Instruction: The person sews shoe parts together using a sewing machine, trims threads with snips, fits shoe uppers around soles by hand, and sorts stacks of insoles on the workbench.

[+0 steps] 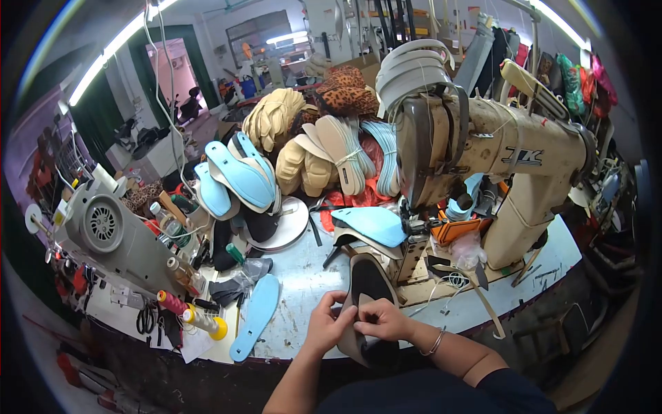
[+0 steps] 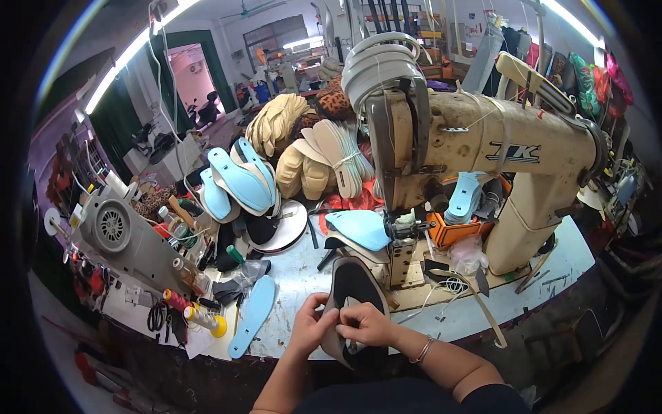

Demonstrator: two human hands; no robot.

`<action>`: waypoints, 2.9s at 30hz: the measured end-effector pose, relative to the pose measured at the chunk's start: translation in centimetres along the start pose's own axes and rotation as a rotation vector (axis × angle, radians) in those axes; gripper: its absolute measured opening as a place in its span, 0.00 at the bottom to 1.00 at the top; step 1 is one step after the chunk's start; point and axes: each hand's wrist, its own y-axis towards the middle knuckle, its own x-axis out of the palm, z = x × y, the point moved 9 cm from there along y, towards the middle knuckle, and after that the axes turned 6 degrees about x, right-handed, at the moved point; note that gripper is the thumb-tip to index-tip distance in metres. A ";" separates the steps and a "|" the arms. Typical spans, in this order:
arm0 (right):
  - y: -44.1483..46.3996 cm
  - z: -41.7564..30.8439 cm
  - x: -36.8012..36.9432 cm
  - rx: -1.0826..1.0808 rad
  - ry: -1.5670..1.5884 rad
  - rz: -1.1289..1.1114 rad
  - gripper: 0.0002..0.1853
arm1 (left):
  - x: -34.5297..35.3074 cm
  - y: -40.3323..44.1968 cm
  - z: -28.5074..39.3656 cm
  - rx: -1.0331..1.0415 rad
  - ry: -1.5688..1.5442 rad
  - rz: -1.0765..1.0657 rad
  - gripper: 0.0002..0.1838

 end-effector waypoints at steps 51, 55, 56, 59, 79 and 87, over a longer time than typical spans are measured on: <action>3.6 -0.3 -5.9 0.381 -0.020 0.249 0.22 | -5.9 2.7 3.1 0.275 0.239 -0.432 0.11; 5.0 3.2 -3.2 0.445 0.211 0.030 0.21 | -5.4 4.3 0.1 0.016 0.322 -0.418 0.07; 4.9 4.5 -2.4 0.506 0.434 0.016 0.20 | -5.0 4.7 -0.9 0.017 0.325 -0.424 0.07; 4.9 4.5 -3.0 0.473 0.202 0.108 0.17 | -3.8 5.7 1.6 0.422 0.899 -0.202 0.14; 6.4 9.8 -3.4 0.525 0.241 0.337 0.19 | 0.4 2.0 4.6 0.777 0.934 -0.172 0.09; 7.9 8.3 -0.9 0.465 -0.186 0.158 0.27 | -1.4 0.6 2.1 0.469 0.807 -0.098 0.17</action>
